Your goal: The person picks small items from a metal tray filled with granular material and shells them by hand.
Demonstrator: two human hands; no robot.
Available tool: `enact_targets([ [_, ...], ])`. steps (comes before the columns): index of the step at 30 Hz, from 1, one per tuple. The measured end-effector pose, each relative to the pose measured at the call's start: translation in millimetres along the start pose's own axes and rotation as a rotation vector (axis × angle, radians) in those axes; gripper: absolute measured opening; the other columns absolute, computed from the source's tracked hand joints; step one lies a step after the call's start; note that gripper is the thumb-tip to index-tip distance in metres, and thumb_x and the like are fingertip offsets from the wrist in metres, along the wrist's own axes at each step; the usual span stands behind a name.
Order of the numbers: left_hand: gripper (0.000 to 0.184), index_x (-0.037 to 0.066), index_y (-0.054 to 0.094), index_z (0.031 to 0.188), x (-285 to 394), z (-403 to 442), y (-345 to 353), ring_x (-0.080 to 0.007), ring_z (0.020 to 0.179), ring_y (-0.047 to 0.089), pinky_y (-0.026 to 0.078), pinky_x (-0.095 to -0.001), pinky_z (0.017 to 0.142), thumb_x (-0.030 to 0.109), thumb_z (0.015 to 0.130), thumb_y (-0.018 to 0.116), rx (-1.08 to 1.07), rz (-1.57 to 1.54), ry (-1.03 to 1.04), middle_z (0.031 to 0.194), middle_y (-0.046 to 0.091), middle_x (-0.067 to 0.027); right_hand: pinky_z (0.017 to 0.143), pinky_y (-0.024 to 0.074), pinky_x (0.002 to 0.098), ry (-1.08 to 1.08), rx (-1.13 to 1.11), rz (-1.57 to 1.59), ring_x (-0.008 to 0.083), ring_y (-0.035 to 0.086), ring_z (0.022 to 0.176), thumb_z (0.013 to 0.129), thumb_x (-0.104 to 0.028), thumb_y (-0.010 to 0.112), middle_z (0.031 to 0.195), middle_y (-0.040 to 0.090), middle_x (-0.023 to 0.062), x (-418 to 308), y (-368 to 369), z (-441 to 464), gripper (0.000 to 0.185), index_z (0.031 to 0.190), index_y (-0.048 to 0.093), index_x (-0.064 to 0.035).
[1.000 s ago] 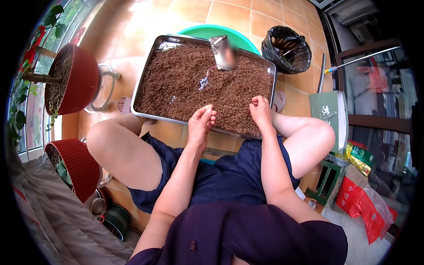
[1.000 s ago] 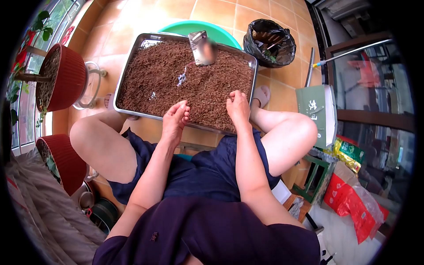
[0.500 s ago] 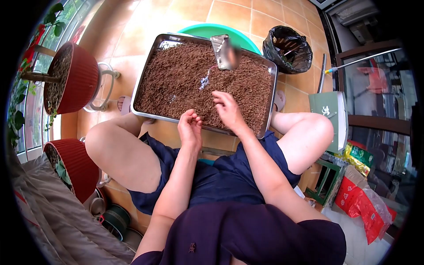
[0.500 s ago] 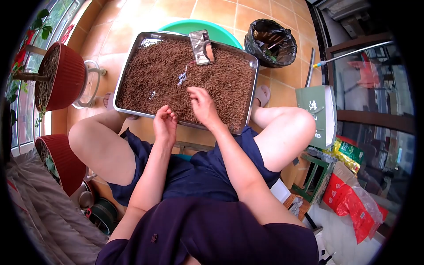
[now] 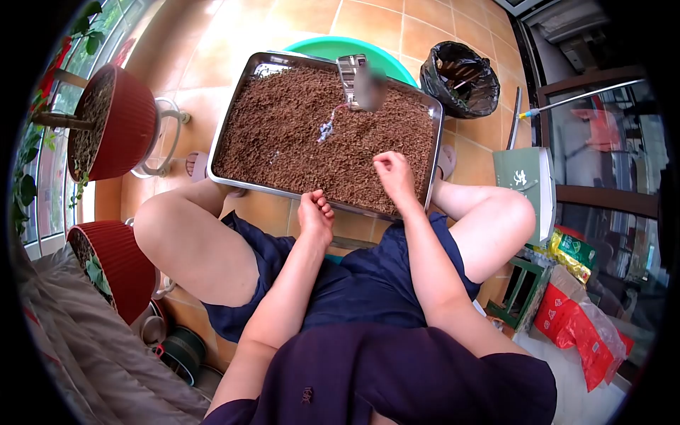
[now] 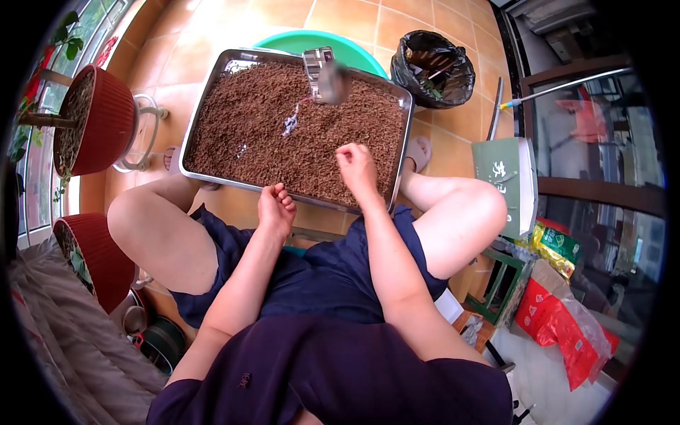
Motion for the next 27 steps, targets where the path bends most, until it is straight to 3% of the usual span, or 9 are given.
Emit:
enact_targets([
  [4, 0.016, 0.012, 0.052, 0.088, 7, -4, -3, -0.0083, 0.053, 0.035, 0.03, -0.0238, 0.047, 0.023, 0.094, 0.043, 0.017, 0.058, 0.016, 0.064, 0.039, 0.0047, 0.072, 0.0523, 0.0389, -0.108, -0.147, -0.073, 0.0277, 0.063, 0.081, 0.086, -0.012, 0.065, 0.091, 0.059, 0.0101, -38, 28, -3, 0.011, 0.096, 0.067, -0.0109],
  [8, 0.017, 0.011, 0.052, 0.088, 16, -10, -3, -0.0078, 0.053, 0.036, 0.03, -0.0236, 0.047, 0.024, 0.095, 0.044, 0.007, 0.118, 0.07, 0.064, 0.04, 0.0047, 0.071, 0.0512, 0.0421, -0.252, -0.122, -0.299, 0.0313, 0.062, 0.08, 0.085, -0.008, 0.063, 0.092, 0.059, 0.0105, -39, 44, 3, 0.01, 0.094, 0.063, -0.0111],
  [11, 0.017, 0.011, 0.052, 0.089, 20, -11, -2, -0.0077, 0.053, 0.037, 0.03, -0.0235, 0.048, 0.025, 0.095, 0.045, 0.005, 0.1, 0.086, 0.064, 0.041, 0.0046, 0.074, 0.0512, 0.0432, -0.134, -0.106, -0.259, 0.0327, 0.061, 0.084, 0.083, -0.008, 0.063, 0.09, 0.058, 0.012, -27, 46, 3, 0.008, 0.091, 0.063, -0.0099],
  [15, 0.016, 0.011, 0.051, 0.088, 16, -13, 6, -0.0078, 0.053, 0.038, 0.031, -0.0233, 0.048, 0.024, 0.095, 0.045, -0.054, 0.1, 0.077, 0.065, 0.042, 0.0043, 0.066, 0.0535, 0.0344, 0.207, -0.161, 0.142, 0.0201, 0.067, 0.078, 0.086, -0.009, 0.063, 0.096, 0.067, 0.0089, -2, 47, 3, 0.011, 0.096, 0.065, -0.0085],
  [16, 0.016, 0.011, 0.051, 0.088, 15, -12, 9, -0.0079, 0.053, 0.038, 0.031, -0.0234, 0.048, 0.024, 0.094, 0.046, -0.07, 0.091, 0.07, 0.064, 0.042, 0.0043, 0.065, 0.0544, 0.0278, 0.337, -0.222, 0.373, 0.0139, 0.067, 0.08, 0.091, -0.009, 0.06, 0.101, 0.069, 0.0096, -2, 44, 1, 0.014, 0.104, 0.064, -0.0045],
  [20, 0.016, 0.01, 0.051, 0.088, 10, -10, 14, -0.0078, 0.052, 0.038, 0.031, -0.0236, 0.047, 0.024, 0.093, 0.047, -0.103, 0.096, 0.066, 0.064, 0.042, 0.0042, 0.07, 0.0561, 0.0267, 0.458, -0.319, 0.822, 0.0176, 0.068, 0.085, 0.095, -0.007, 0.056, 0.103, 0.068, 0.0143, -17, 19, -7, 0.024, 0.117, 0.055, 0.0025],
  [27, 0.016, 0.009, 0.052, 0.089, 2, -12, 19, -0.0075, 0.053, 0.039, 0.031, -0.0233, 0.047, 0.023, 0.093, 0.047, -0.131, 0.142, 0.031, 0.064, 0.043, 0.0043, 0.07, 0.0564, 0.0274, 0.519, -0.329, 0.925, 0.0167, 0.067, 0.084, 0.095, -0.01, 0.057, 0.1, 0.068, 0.0119, -18, 5, -17, 0.022, 0.114, 0.057, 0.0011],
])
Point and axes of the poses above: each hand's wrist, its own z-axis towards the middle knuckle, its own y-axis out of the palm, x = y × z, the point moved 3 cm from there along z, towards the middle knuckle
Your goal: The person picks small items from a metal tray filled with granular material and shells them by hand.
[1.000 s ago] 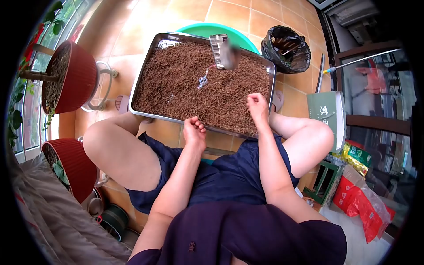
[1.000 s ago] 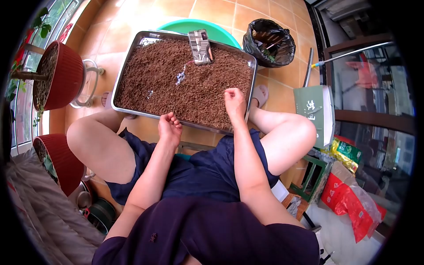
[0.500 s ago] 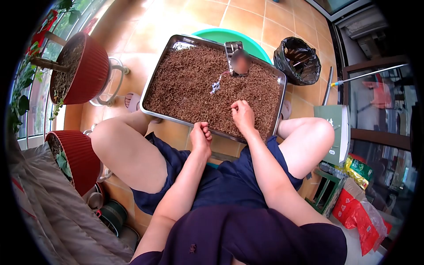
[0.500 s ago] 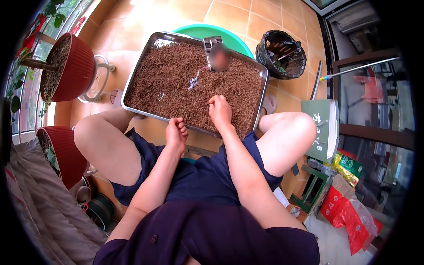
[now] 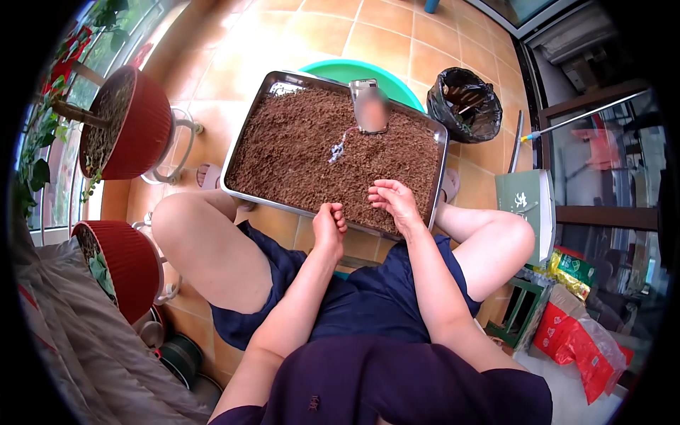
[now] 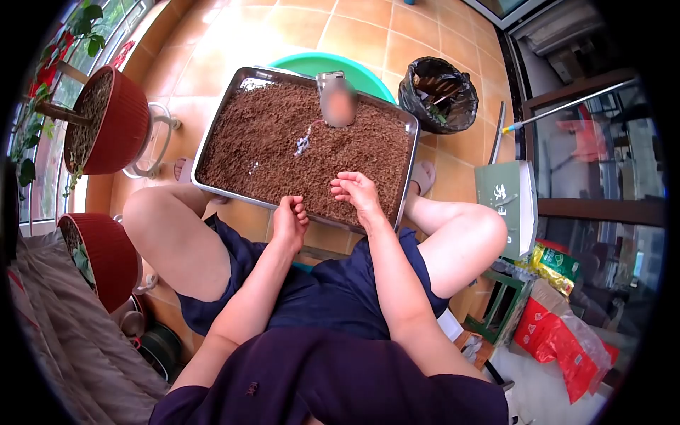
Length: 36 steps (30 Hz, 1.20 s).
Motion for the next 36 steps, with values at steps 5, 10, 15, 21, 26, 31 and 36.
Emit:
enact_targets([
  [5, 0.016, 0.009, 0.052, 0.09, 0, 0, -4, -0.0075, 0.053, 0.039, 0.031, -0.0231, 0.048, 0.023, 0.094, 0.046, 0.022, 0.011, 0.011, 0.064, 0.043, 0.0045, 0.068, 0.0544, 0.0321, -0.3, 0.328, -0.722, 0.0181, 0.066, 0.078, 0.088, -0.015, 0.065, 0.09, 0.067, 0.0068, 18, -22, 22, 0.011, 0.096, 0.066, -0.008],
  [10, 0.016, 0.01, 0.053, 0.091, -1, 0, -12, -0.0076, 0.053, 0.039, 0.032, -0.0232, 0.048, 0.023, 0.094, 0.046, 0.042, 0.022, 0.014, 0.064, 0.043, 0.0044, 0.068, 0.0521, 0.0365, -0.441, 0.407, -0.997, 0.0231, 0.064, 0.076, 0.081, -0.018, 0.071, 0.082, 0.063, 0.0064, 11, -1, 29, 0.01, 0.087, 0.067, -0.0115],
  [15, 0.016, 0.009, 0.053, 0.091, 3, -3, -16, -0.0077, 0.052, 0.038, 0.032, -0.0234, 0.048, 0.024, 0.094, 0.046, 0.041, 0.031, 0.008, 0.064, 0.043, 0.0043, 0.068, 0.0522, 0.0394, -0.375, 0.418, -1.169, 0.0257, 0.064, 0.077, 0.081, -0.019, 0.069, 0.084, 0.063, 0.0073, 25, 16, 34, 0.009, 0.082, 0.064, -0.0112],
  [21, 0.017, 0.008, 0.052, 0.091, 0, -3, -3, -0.0079, 0.053, 0.038, 0.032, -0.0234, 0.048, 0.024, 0.095, 0.046, 0.033, 0.027, 0.009, 0.064, 0.042, 0.0038, 0.066, 0.0522, 0.0389, -0.326, 0.44, -1.083, 0.024, 0.064, 0.076, 0.081, -0.019, 0.07, 0.083, 0.063, 0.0061, 23, 2, 30, 0.01, 0.086, 0.065, -0.0127],
  [26, 0.017, 0.008, 0.052, 0.091, -2, -5, -2, -0.008, 0.053, 0.038, 0.032, -0.023, 0.048, 0.023, 0.095, 0.045, 0.012, 0.039, -0.006, 0.064, 0.042, 0.0036, 0.067, 0.052, 0.0383, -0.44, 0.343, -1.087, 0.0239, 0.064, 0.076, 0.082, -0.019, 0.071, 0.084, 0.062, 0.0062, 15, 8, 25, 0.012, 0.092, 0.066, -0.0134],
  [31, 0.018, 0.008, 0.052, 0.09, 0, -7, -7, -0.0081, 0.052, 0.038, 0.032, -0.0233, 0.047, 0.023, 0.095, 0.045, 0.021, 0.049, 0.01, 0.064, 0.042, 0.0036, 0.067, 0.0514, 0.0393, -0.526, 0.255, -1.179, 0.0247, 0.063, 0.076, 0.083, -0.02, 0.07, 0.085, 0.06, 0.0064, 19, 24, 27, 0.011, 0.089, 0.065, -0.0129],
  [36, 0.018, 0.008, 0.053, 0.09, 3, -6, -4, -0.0076, 0.053, 0.038, 0.032, -0.0232, 0.048, 0.024, 0.095, 0.045, 0.035, 0.05, 0.011, 0.064, 0.042, 0.0042, 0.062, 0.0501, 0.0386, -0.414, 0.312, -0.938, 0.0221, 0.063, 0.069, 0.085, -0.018, 0.067, 0.083, 0.064, 0.0066, 28, 11, 35, 0.008, 0.087, 0.063, -0.0113],
])
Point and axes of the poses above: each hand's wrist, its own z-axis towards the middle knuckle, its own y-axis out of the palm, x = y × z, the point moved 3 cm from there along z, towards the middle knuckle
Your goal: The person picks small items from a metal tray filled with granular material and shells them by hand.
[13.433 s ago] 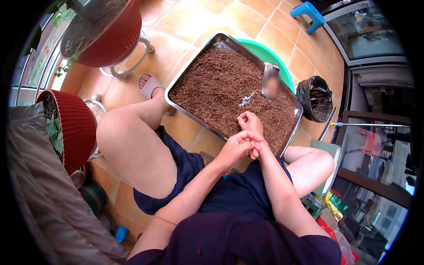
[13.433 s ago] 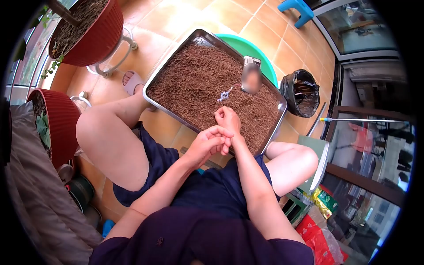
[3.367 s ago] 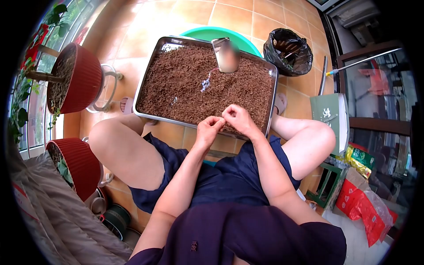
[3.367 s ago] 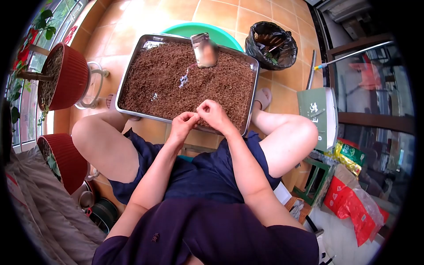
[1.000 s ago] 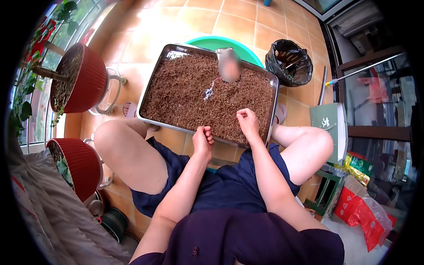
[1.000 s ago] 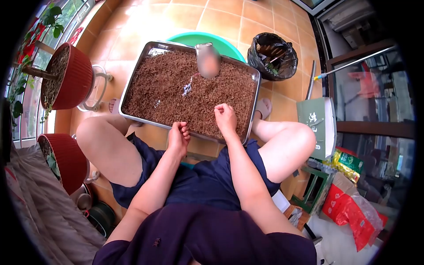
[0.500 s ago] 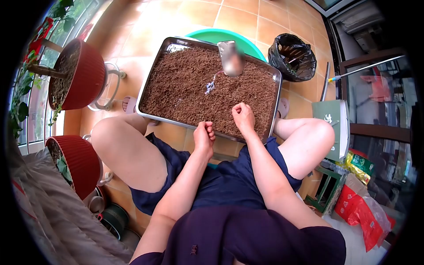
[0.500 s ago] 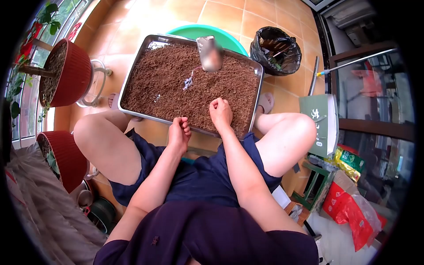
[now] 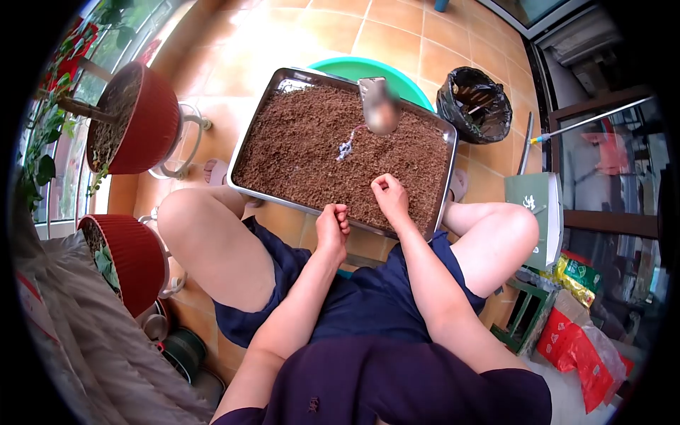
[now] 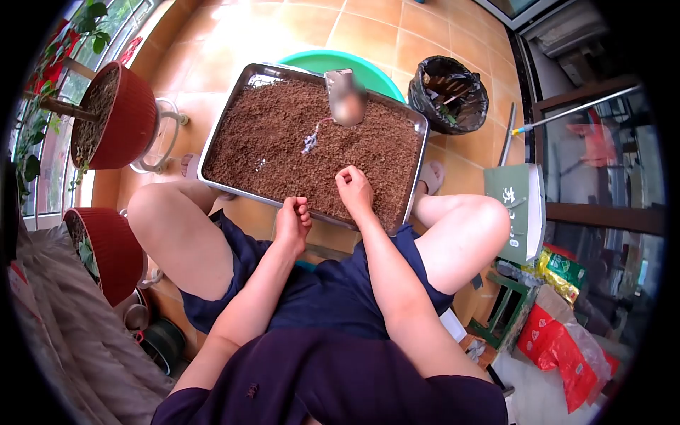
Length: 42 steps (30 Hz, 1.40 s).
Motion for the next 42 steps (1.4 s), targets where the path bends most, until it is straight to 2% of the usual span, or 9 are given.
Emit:
enact_targets([
  [1, 0.018, 0.008, 0.053, 0.09, 0, -1, 3, -0.0074, 0.053, 0.038, 0.032, -0.023, 0.048, 0.024, 0.095, 0.045, -0.003, -0.001, -0.001, 0.064, 0.042, 0.0044, 0.057, 0.0491, 0.0324, 0.075, -0.043, 0.213, 0.0155, 0.062, 0.065, 0.089, -0.019, 0.064, 0.082, 0.066, 0.0051, 13, 7, 4, 0.01, 0.087, 0.062, -0.0094],
  [4, 0.019, 0.008, 0.054, 0.092, -3, -2, 8, -0.0069, 0.054, 0.038, 0.032, -0.0223, 0.049, 0.025, 0.095, 0.046, -0.018, 0.003, -0.014, 0.065, 0.043, 0.0049, 0.055, 0.0475, 0.0247, 0.245, -0.166, 0.621, 0.0095, 0.06, 0.064, 0.093, -0.023, 0.062, 0.082, 0.067, 0.0034, 15, -3, -1, 0.015, 0.091, 0.062, -0.0078],
  [5, 0.019, 0.007, 0.054, 0.092, -3, -1, 8, -0.0068, 0.054, 0.038, 0.032, -0.0222, 0.049, 0.025, 0.096, 0.046, -0.03, 0.012, -0.02, 0.065, 0.043, 0.0049, 0.056, 0.0455, 0.0199, 0.26, -0.213, 0.667, 0.0052, 0.057, 0.066, 0.096, -0.02, 0.059, 0.084, 0.065, 0.0012, 7, -9, -2, 0.016, 0.102, 0.063, -0.0062],
  [10, 0.026, 0.002, 0.062, 0.102, 2, 0, 13, -0.0044, 0.053, 0.037, 0.031, -0.0204, 0.046, 0.023, 0.1, 0.048, -0.18, 0.054, 0.007, 0.064, 0.041, 0.0061, 0.059, 0.0451, 0.0196, 0.376, -0.352, 0.945, 0.0034, 0.054, 0.067, 0.097, -0.022, 0.06, 0.086, 0.064, -0.001, -17, -27, -7, 0.024, 0.111, 0.064, -0.004],
  [21, 0.024, 0.006, 0.065, 0.113, 14, -10, 22, -0.0002, 0.051, 0.032, 0.024, -0.0184, 0.045, 0.021, 0.095, 0.061, -0.207, 0.229, 0.151, 0.064, 0.041, 0.0099, 0.062, 0.0466, 0.0218, 0.374, -0.598, 1.164, 0.0057, 0.054, 0.068, 0.096, -0.016, 0.058, 0.086, 0.061, -0.0007, -56, -37, -20, 0.032, 0.125, 0.056, -0.0033],
  [30, 0.023, 0.006, 0.069, 0.112, 16, -12, 30, -0.0019, 0.057, 0.047, 0.034, -0.0189, 0.049, 0.019, 0.093, 0.065, -0.243, 0.323, 0.281, 0.079, 0.065, 0.0029, 0.065, 0.0466, 0.0242, 0.415, -0.753, 1.336, 0.0069, 0.051, 0.067, 0.098, -0.014, 0.053, 0.084, 0.055, -0.0005, -62, -31, -28, 0.035, 0.131, 0.049, -0.0033],
  [33, 0.02, 0.007, 0.069, 0.108, 17, -19, 35, -0.0009, 0.055, 0.044, 0.033, -0.0183, 0.049, 0.019, 0.093, 0.067, -0.258, 0.326, 0.32, 0.077, 0.063, 0.0043, 0.065, 0.046, 0.0235, 0.432, -0.77, 1.333, 0.0069, 0.051, 0.068, 0.098, -0.015, 0.053, 0.084, 0.055, -0.0007, -62, -30, -32, 0.035, 0.13, 0.05, -0.0034],
  [36, 0.018, 0.001, 0.068, 0.103, 11, -4, 30, -0.0064, 0.065, 0.058, 0.046, -0.0217, 0.058, 0.017, 0.093, 0.065, -0.296, 0.319, 0.372, 0.08, 0.067, 0.0002, 0.067, 0.0455, 0.0246, 0.45, -0.771, 1.296, 0.0064, 0.05, 0.069, 0.098, -0.015, 0.053, 0.085, 0.054, -0.0011, -59, -29, -35, 0.036, 0.131, 0.049, -0.0028],
  [42, 0.019, -0.002, 0.068, 0.094, 13, 1, 23, -0.0064, 0.065, 0.059, 0.046, -0.022, 0.058, 0.016, 0.092, 0.066, -0.139, 0.756, 0.69, 0.075, 0.068, -0.0024, 0.071, 0.047, 0.0244, 0.411, -0.777, 1.229, 0.0072, 0.052, 0.075, 0.097, -0.014, 0.054, 0.088, 0.055, -0.0002, -52, -27, -36, 0.036, 0.131, 0.048, -0.0025],
])
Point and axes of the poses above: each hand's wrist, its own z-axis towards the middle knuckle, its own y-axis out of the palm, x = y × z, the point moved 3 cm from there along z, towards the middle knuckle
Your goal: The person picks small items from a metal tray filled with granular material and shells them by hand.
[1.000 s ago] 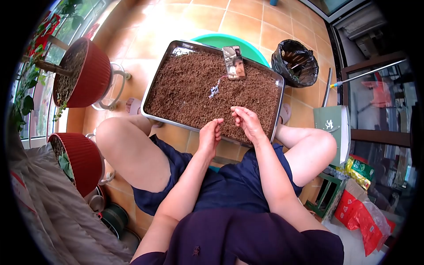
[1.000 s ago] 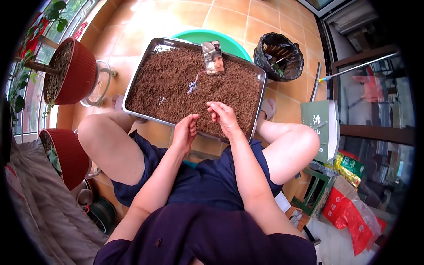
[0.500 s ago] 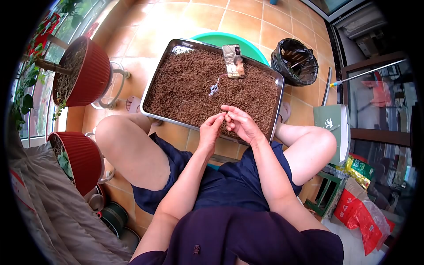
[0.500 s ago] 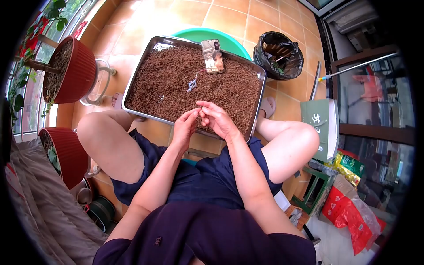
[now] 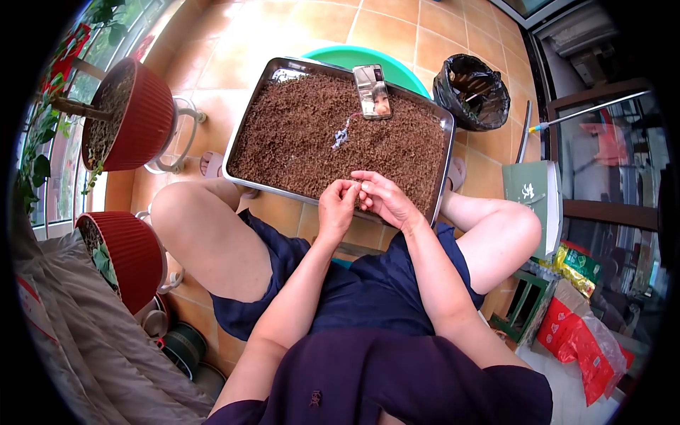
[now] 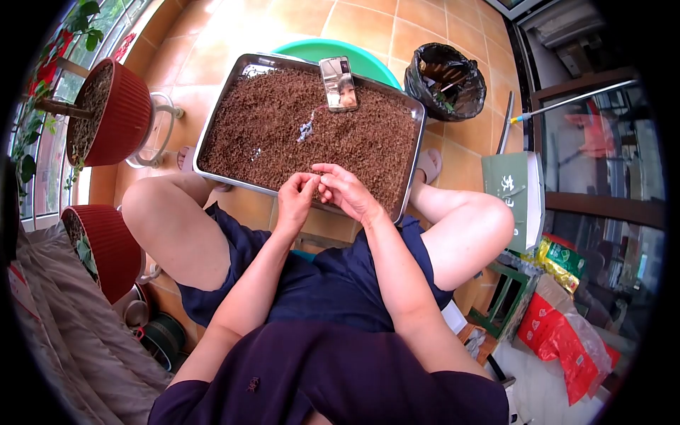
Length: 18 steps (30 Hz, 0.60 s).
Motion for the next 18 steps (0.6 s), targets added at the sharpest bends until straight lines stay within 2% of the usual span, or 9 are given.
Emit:
enact_targets([
  [3, 0.019, -0.002, 0.069, 0.092, 10, -2, -1, -0.005, 0.065, 0.057, 0.046, -0.0215, 0.057, 0.016, 0.091, 0.066, 0.036, 0.074, 0.033, 0.074, 0.067, -0.0015, 0.075, 0.0492, 0.0247, 0.017, 0.009, 0.041, 0.0085, 0.055, 0.08, 0.097, -0.014, 0.056, 0.093, 0.057, 0.0011, 3, -2, 0, 0.035, 0.129, 0.049, -0.0025],
  [6, 0.019, -0.002, 0.07, 0.098, 9, -6, 1, -0.0042, 0.07, 0.057, 0.047, -0.0203, 0.062, 0.016, 0.091, 0.068, 0.041, -0.105, -0.116, 0.08, 0.068, -0.0011, 0.079, 0.0508, 0.0255, 0.032, 0.06, 0.047, 0.01, 0.057, 0.085, 0.096, -0.013, 0.057, 0.098, 0.059, 0.0029, 8, -5, 1, 0.033, 0.126, 0.05, -0.0027],
  [9, 0.021, -0.003, 0.07, 0.102, -2, -5, 3, -0.0044, 0.074, 0.059, 0.048, -0.0199, 0.064, 0.015, 0.09, 0.068, 0.029, -0.139, -0.148, 0.082, 0.07, -0.003, 0.082, 0.0513, 0.0269, 0.041, 0.104, 0.055, 0.0112, 0.059, 0.088, 0.095, -0.012, 0.059, 0.102, 0.06, 0.0042, 14, -12, 3, 0.029, 0.122, 0.053, -0.0036],
  [12, 0.021, -0.004, 0.07, 0.099, -5, -4, 4, -0.0043, 0.076, 0.061, 0.049, -0.0199, 0.065, 0.015, 0.09, 0.068, 0.017, -0.133, -0.168, 0.082, 0.069, -0.0038, 0.084, 0.0512, 0.0292, 0.019, 0.132, 0.08, 0.013, 0.059, 0.091, 0.094, -0.011, 0.059, 0.103, 0.061, 0.005, 17, -15, 4, 0.024, 0.117, 0.055, -0.0049],
  [15, 0.017, -0.003, 0.069, 0.093, -3, 0, 2, -0.0097, 0.07, 0.063, 0.05, -0.0245, 0.062, 0.013, 0.088, 0.068, 0.032, 0.175, 0.034, 0.077, 0.068, -0.0059, 0.082, 0.052, 0.031, -0.004, 0.16, 0.094, 0.0142, 0.061, 0.09, 0.094, -0.011, 0.06, 0.101, 0.062, 0.005, 20, -12, 4, 0.02, 0.113, 0.055, -0.0069],
  [18, 0.015, -0.001, 0.068, 0.088, 27, -8, -1, -0.0204, 0.066, 0.064, 0.05, -0.0327, 0.061, 0.013, 0.085, 0.068, 0.05, 0.537, 0.283, 0.073, 0.065, -0.0108, 0.08, 0.0529, 0.0315, -0.024, 0.162, 0.109, 0.0152, 0.062, 0.089, 0.094, -0.01, 0.059, 0.099, 0.063, 0.0052, 26, -13, 3, 0.017, 0.11, 0.056, -0.0073],
])
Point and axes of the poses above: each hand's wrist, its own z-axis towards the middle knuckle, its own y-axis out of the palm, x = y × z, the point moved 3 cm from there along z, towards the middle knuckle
